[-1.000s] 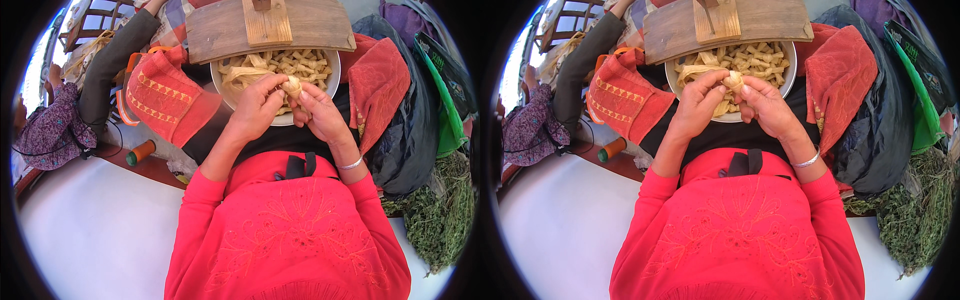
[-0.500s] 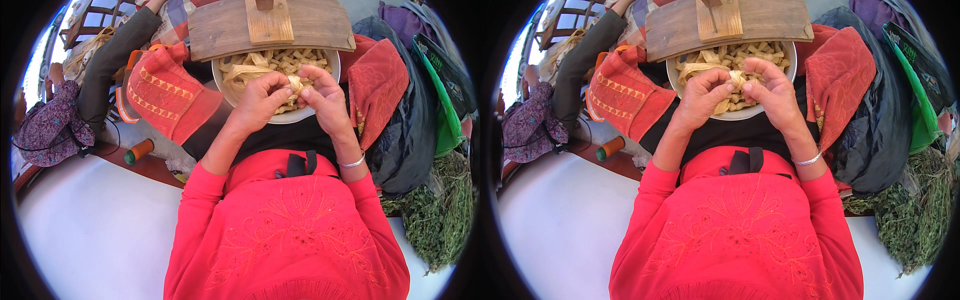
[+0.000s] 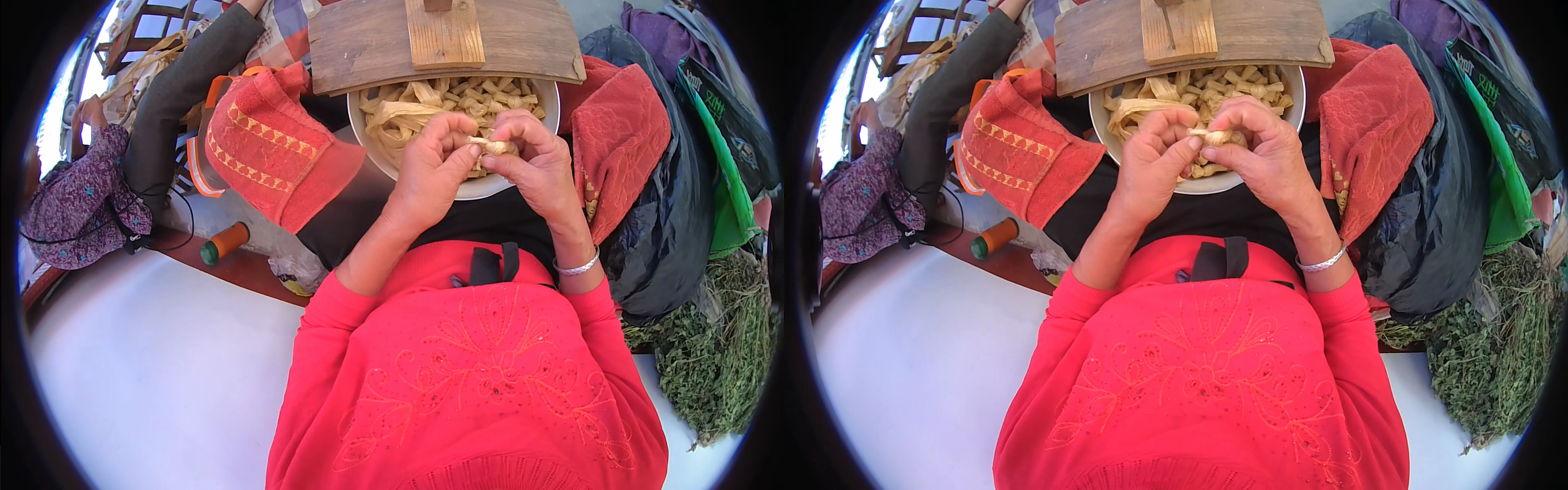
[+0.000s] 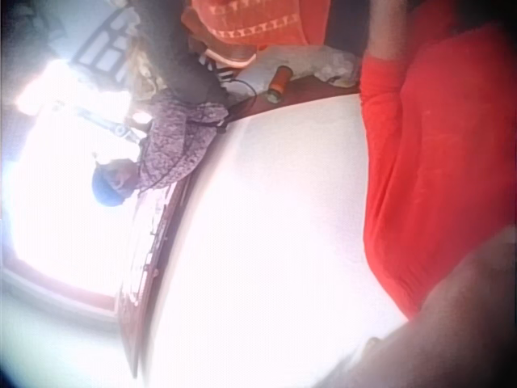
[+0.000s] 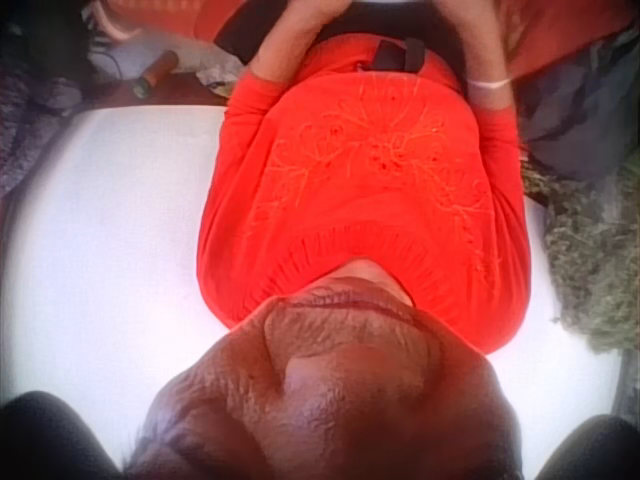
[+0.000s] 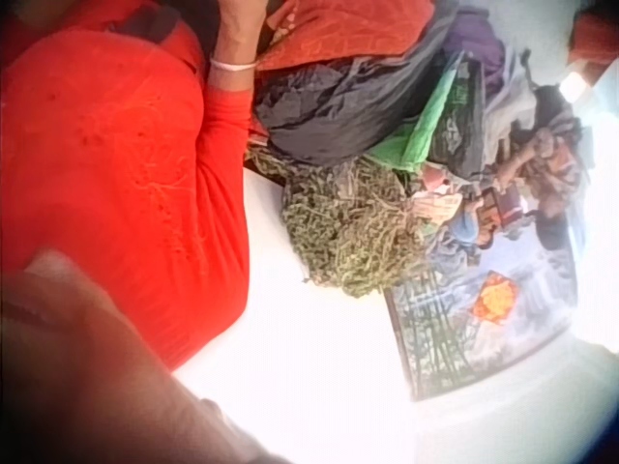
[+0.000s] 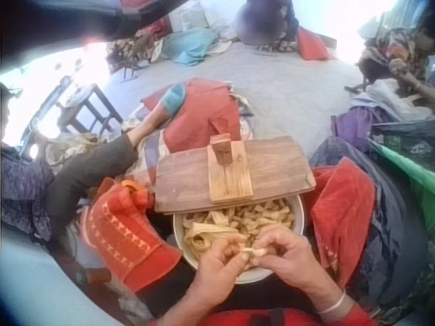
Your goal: The person is by hand shaping dough strips into small twists and placing them into a bowl.
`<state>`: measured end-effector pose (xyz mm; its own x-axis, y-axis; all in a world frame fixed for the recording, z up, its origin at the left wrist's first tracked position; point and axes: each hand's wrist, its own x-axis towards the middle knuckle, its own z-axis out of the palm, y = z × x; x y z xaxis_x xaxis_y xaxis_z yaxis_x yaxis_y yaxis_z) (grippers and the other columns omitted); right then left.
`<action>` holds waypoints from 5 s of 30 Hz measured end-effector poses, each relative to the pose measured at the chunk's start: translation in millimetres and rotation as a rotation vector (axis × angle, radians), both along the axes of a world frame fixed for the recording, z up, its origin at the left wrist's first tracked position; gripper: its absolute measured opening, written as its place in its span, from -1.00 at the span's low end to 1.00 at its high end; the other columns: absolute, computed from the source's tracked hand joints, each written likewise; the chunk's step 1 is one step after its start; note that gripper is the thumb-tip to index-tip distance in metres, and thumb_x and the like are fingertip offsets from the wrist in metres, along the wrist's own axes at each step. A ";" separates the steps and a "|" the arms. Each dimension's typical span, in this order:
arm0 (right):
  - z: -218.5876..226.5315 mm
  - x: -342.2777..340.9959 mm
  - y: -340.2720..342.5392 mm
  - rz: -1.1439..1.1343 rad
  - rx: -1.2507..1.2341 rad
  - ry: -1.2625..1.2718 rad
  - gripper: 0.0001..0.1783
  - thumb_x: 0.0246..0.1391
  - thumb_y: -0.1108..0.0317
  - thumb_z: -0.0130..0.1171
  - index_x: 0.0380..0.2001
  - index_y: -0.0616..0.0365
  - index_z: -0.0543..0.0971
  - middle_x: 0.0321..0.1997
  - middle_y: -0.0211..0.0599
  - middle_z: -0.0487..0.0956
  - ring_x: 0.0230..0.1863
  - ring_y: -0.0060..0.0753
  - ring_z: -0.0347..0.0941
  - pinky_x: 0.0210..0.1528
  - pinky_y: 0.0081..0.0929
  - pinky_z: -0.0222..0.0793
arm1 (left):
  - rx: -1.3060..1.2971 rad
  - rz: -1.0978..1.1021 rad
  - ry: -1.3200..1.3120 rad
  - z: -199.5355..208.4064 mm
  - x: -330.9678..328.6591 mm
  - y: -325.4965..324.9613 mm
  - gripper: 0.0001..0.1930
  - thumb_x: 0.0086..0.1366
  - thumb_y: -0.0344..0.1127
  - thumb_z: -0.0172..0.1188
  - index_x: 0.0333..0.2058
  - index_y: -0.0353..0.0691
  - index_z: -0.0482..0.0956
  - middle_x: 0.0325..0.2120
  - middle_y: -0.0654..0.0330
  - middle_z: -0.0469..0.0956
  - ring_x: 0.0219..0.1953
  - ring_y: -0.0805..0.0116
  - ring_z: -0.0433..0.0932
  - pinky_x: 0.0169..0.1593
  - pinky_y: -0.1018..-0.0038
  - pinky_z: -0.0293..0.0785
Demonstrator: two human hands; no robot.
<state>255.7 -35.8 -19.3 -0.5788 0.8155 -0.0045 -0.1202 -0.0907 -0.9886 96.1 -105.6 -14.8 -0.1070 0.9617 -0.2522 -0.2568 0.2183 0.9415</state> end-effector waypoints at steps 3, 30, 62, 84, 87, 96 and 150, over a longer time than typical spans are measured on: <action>0.4 -0.4 2.0 0.010 0.049 0.001 -0.74 -0.20 0.67 0.31 -0.38 0.19 0.53 -0.26 -0.47 0.43 -0.25 -0.65 0.33 -0.29 -0.73 0.24 | 0.235 -0.046 0.449 13.0 -4.0 3.0 -0.83 0.24 -0.46 0.10 -0.18 -0.28 0.47 -0.44 0.24 0.50 -0.47 0.38 0.47 -0.40 0.51 0.36; 36.0 29.9 15.5 0.166 -0.088 -0.375 -0.88 -0.01 0.53 0.18 -0.33 0.24 0.54 -0.49 -0.51 0.49 -0.48 -0.78 0.35 -0.42 -0.74 0.28 | 0.401 -0.190 0.847 46.0 -52.4 -4.9 -0.76 0.28 -0.22 0.12 -0.23 -0.30 0.48 -0.40 0.15 0.48 -0.31 0.29 0.45 -0.21 0.48 0.36; 13.3 -62.9 110.8 -0.138 0.216 -0.224 -0.90 0.09 0.47 0.15 -0.32 0.25 0.57 -0.47 -0.57 0.49 -0.40 -0.75 0.31 -0.36 -0.70 0.27 | 0.103 -0.086 0.217 14.3 -95.5 109.8 -0.85 0.30 -0.42 0.07 -0.20 -0.31 0.50 -0.45 0.31 0.53 -0.54 0.65 0.41 -0.47 0.69 0.37; -4.5 -16.9 71.4 0.030 -0.704 0.486 -0.64 0.25 0.44 -0.03 0.08 0.30 0.36 -0.04 -0.15 0.50 -0.23 -0.47 0.49 -0.12 -0.48 0.54 | 0.068 0.082 -0.877 -6.0 -93.1 83.6 -0.75 0.36 -0.42 -0.06 0.00 -0.28 0.34 -0.14 0.09 0.49 -0.21 0.42 0.55 -0.12 0.48 0.57; -12.8 -10.6 64.8 0.113 -0.691 0.526 -0.60 0.26 0.39 -0.04 0.13 0.26 0.32 0.04 -0.15 0.47 -0.18 -0.53 0.47 -0.15 -0.53 0.52 | 0.052 0.093 -0.945 -1.2 -75.7 69.0 -0.75 0.37 -0.43 -0.08 0.00 -0.30 0.35 -0.12 0.05 0.49 -0.17 0.39 0.56 -0.11 0.50 0.58; -17.1 5.3 41.5 0.018 -0.767 0.430 -0.70 0.28 0.37 -0.07 0.00 0.27 0.44 -0.09 -0.14 0.55 -0.43 -0.55 0.50 -0.36 -0.54 0.56 | 0.135 -0.197 -0.594 90.0 -19.8 1.3 -0.76 0.29 -0.33 0.12 -0.16 -0.32 0.34 -0.28 -0.08 0.53 -0.44 0.28 0.58 -0.34 0.52 0.54; -6.0 16.1 12.5 0.193 -0.414 -0.109 -0.77 0.24 0.25 0.05 -0.36 0.20 0.54 -0.63 -0.55 0.40 -0.64 -0.79 0.21 -0.60 -0.78 0.12 | 0.109 -0.172 0.528 -10.9 -9.8 -9.9 -0.75 0.36 -0.23 0.05 -0.41 -0.30 0.44 -0.62 0.37 0.32 -0.57 0.59 0.25 -0.50 0.59 0.21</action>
<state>271.8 -23.3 -25.3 -0.6975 0.6101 -0.3758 0.0402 -0.4903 -0.8706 86.4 -115.4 -25.8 -0.0307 0.9940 -0.1049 0.2859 0.1093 0.9520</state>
